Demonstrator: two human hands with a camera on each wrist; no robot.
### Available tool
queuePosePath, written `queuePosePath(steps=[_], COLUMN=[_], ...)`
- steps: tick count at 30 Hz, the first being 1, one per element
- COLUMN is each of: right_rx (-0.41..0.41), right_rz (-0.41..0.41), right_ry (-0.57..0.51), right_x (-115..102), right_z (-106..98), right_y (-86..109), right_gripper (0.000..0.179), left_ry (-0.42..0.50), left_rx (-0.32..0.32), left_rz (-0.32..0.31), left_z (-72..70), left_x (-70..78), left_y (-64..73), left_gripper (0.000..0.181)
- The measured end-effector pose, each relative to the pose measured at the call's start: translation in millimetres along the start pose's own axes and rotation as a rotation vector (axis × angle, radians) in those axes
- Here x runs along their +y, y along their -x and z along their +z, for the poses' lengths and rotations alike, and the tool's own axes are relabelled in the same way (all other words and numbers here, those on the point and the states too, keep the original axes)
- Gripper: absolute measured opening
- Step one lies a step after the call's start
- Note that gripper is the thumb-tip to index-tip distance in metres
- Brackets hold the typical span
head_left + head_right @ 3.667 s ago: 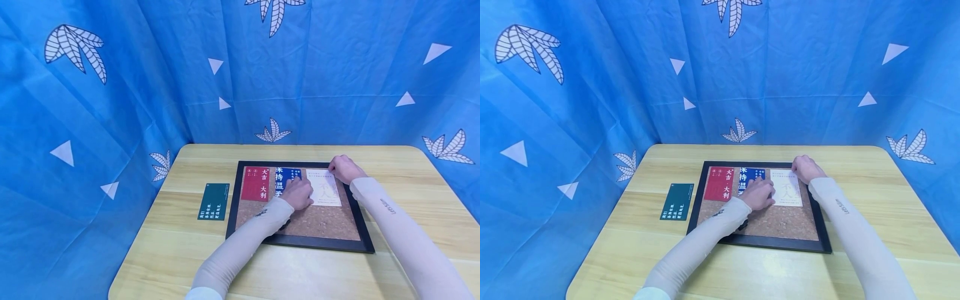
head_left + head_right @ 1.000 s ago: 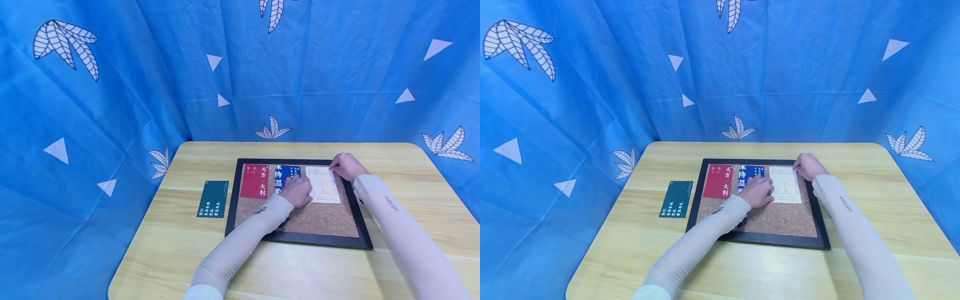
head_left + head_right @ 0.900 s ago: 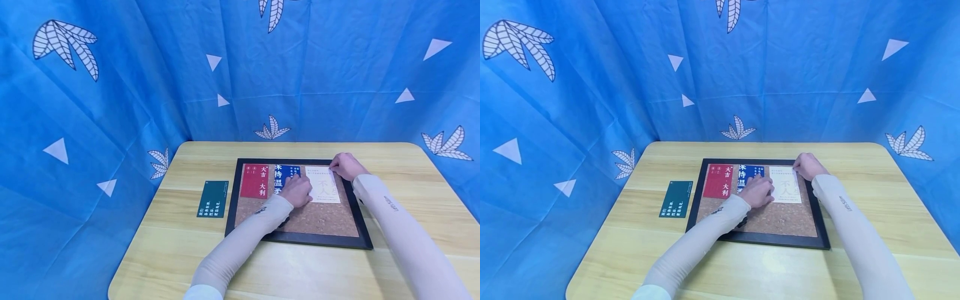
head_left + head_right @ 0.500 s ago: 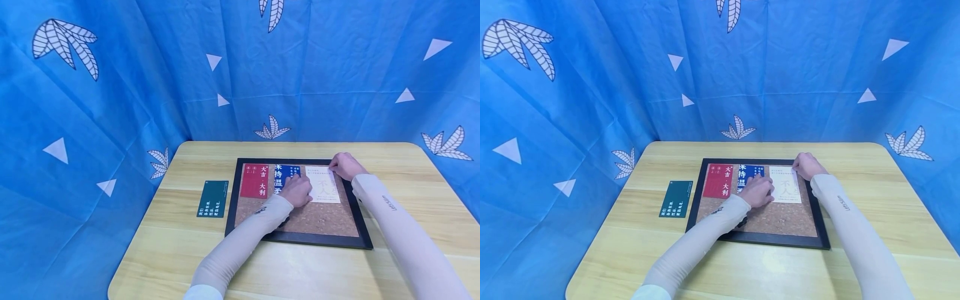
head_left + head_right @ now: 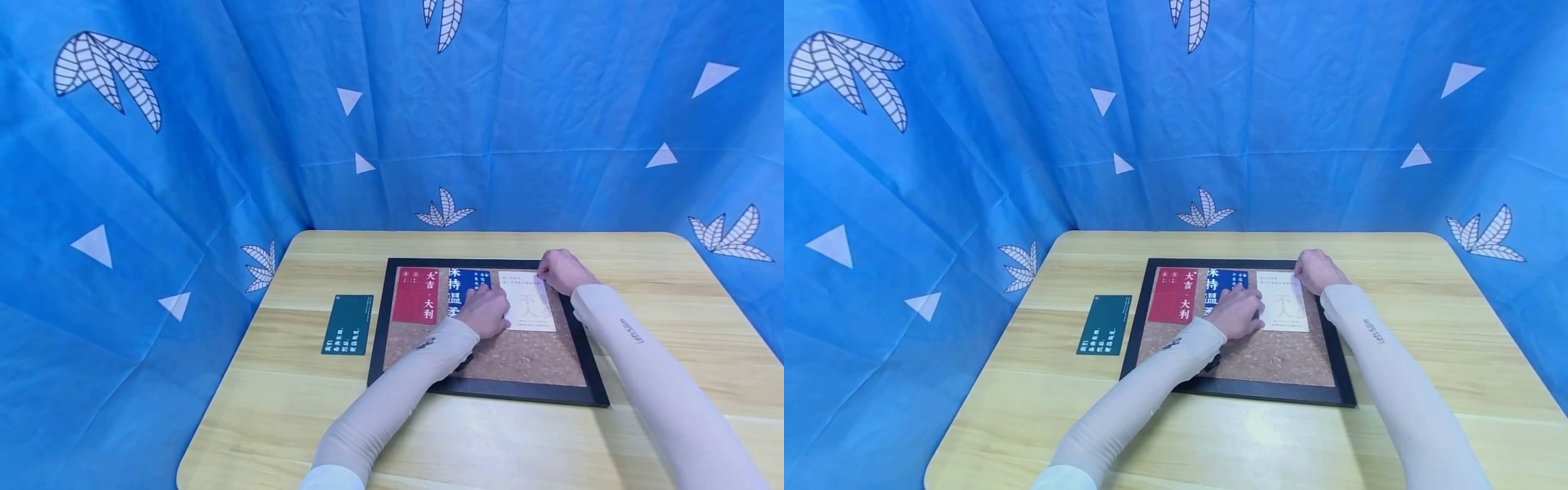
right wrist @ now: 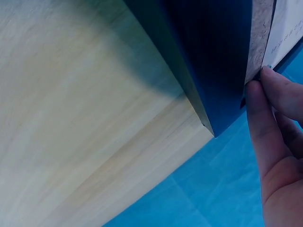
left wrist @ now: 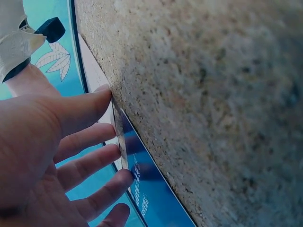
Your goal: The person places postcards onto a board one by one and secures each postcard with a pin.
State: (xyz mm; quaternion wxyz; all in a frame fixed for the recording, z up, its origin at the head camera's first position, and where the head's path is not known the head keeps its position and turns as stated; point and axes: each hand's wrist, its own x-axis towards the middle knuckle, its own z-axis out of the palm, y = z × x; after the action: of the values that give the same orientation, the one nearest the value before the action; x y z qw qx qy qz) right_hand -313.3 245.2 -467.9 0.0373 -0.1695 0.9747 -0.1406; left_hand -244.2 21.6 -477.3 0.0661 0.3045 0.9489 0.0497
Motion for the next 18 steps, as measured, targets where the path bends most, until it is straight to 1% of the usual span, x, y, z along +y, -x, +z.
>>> queuePosePath(steps=[5,8,13,18], right_rx=[-0.003,-0.012,-0.015,0.006], right_rz=[-0.012,-0.031,-0.060,-0.082], right_ry=[0.019,0.020,-0.018,-0.051], right_x=[-0.5,-0.2,3.6,5.3], right_z=[0.1,0.0,-0.2,-1.4], right_y=[-1.6,-1.7,1.9,6.9], right_gripper=[0.021,0.021,0.020,0.024], left_ry=[-0.005,0.000,0.003,-0.001], left_rx=[0.021,0.022,0.019,0.027], left_rz=[0.008,0.007,0.008,0.006], left_z=[-0.1,0.0,0.4,0.3], left_x=[-0.4,-0.7,0.4,0.7], left_y=[0.4,0.7,1.4,0.9], left_gripper=[0.017,0.017,0.018,0.018])
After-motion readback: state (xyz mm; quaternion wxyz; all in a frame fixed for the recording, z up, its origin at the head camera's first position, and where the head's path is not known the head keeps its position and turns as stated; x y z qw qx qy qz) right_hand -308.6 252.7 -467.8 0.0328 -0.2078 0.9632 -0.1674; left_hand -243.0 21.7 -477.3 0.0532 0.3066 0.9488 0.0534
